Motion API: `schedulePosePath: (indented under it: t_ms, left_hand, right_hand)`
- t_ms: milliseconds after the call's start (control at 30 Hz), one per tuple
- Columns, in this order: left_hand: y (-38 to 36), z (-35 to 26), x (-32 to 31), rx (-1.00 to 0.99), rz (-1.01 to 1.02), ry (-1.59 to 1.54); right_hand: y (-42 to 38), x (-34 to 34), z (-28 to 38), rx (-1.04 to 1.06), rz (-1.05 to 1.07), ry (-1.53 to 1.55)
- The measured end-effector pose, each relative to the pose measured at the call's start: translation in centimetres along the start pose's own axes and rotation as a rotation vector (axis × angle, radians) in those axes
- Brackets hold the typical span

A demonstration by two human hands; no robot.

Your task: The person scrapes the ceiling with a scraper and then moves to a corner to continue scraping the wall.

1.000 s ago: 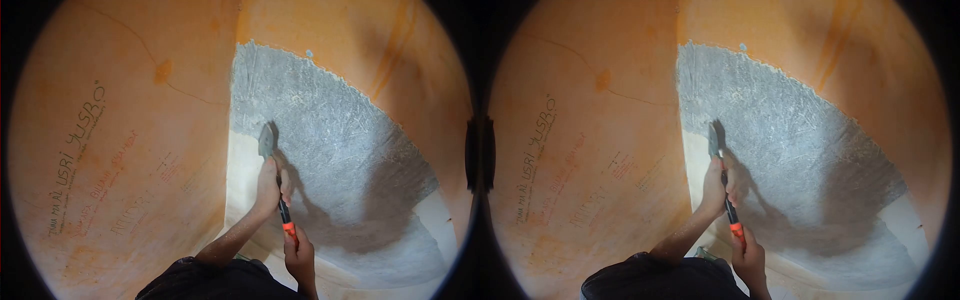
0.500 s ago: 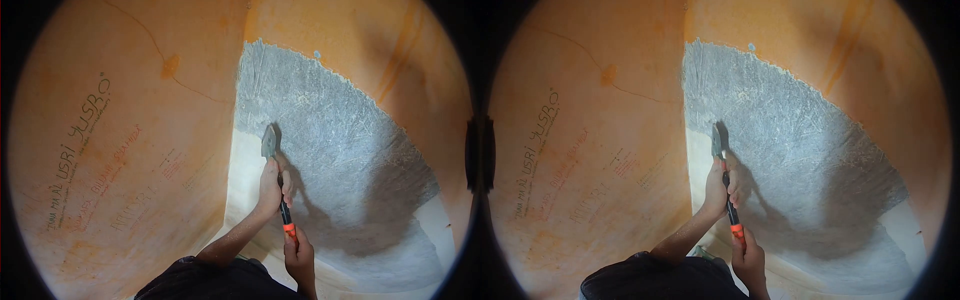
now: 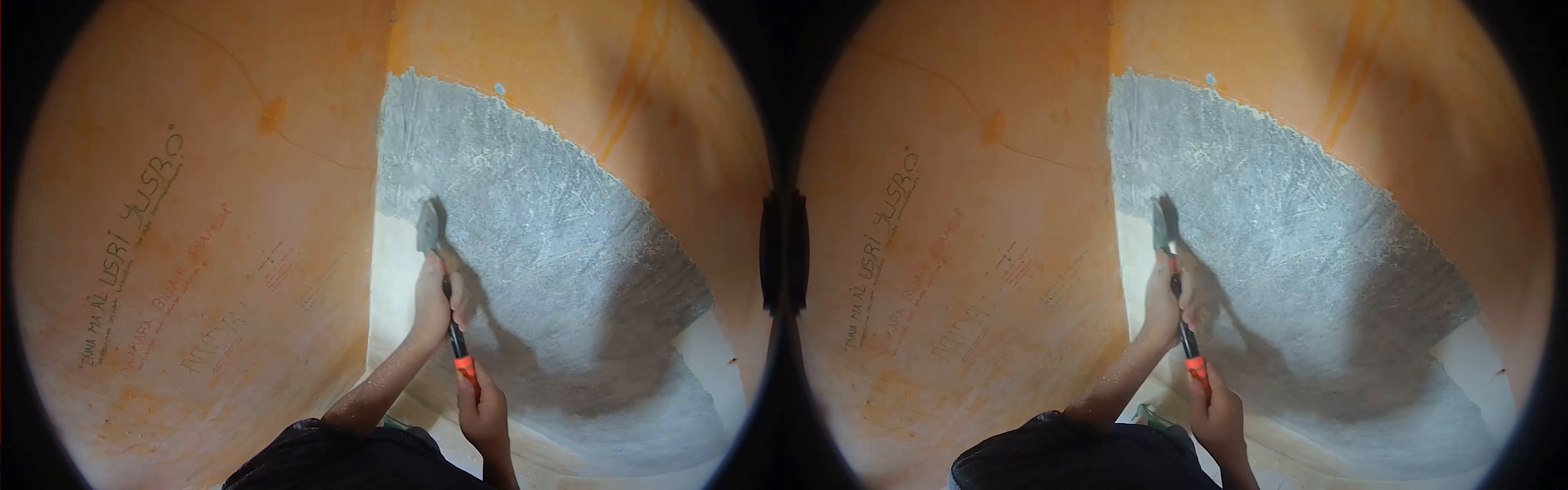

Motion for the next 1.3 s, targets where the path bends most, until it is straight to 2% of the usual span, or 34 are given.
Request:
schedulePosePath:
  t_ms: [67, 367, 433, 500, 600, 700, 767, 1133, 1233, 1300]
  left_hand:
    - [-0.3, 0.0, -0.1, 0.012, -0.002, -0.011]
    - [0.9, -0.7, 1.2, -0.056, 0.004, 0.048]
    - [1.3, -1.4, 1.3, -0.059, 0.010, -0.038]
    - [0.9, -1.3, 1.3, -0.035, -0.018, 0.017]
    - [1.3, -1.8, 0.9, -0.036, 0.050, -0.019]
    - [1.1, -1.6, 1.1, -0.009, 0.003, -0.091]
    - [0.8, -1.3, 0.8, -0.025, 0.015, -0.095]
    - [1.9, -2.0, 1.6, -0.077, 0.033, -0.074]
    - [0.9, -1.6, 1.1, -0.005, -0.021, -0.128]
    - [1.2, -1.4, 1.3, -0.024, -0.004, -0.108]
  right_hand:
    - [-0.5, 0.2, 0.0, -0.079, 0.034, 0.065]
    - [0.9, -1.3, 0.3, -0.052, 0.024, 0.040]
    - [0.7, -0.9, 0.8, -0.040, 0.026, 0.019]
    - [0.6, -0.7, 1.5, -0.024, 0.035, 0.005]
    - [0.8, -0.9, 1.5, -0.061, 0.053, 0.056]
    - [1.4, -0.9, 1.9, 0.013, 0.055, -0.035]
    - [0.2, -0.3, 1.4, -0.003, 0.069, 0.037]
    - [1.8, -1.1, 1.8, -0.014, 0.068, -0.021]
    - [1.4, -0.7, 2.4, -0.018, 0.096, -0.003]
    - [1.3, -0.9, 2.2, -0.041, 0.121, 0.024]
Point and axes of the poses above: each hand's wrist, its own y-axis towards the middle knuckle, its own x-axis out of the back of the hand, z = x × y, the point moved 7 cm from there along y, towards the middle knuckle
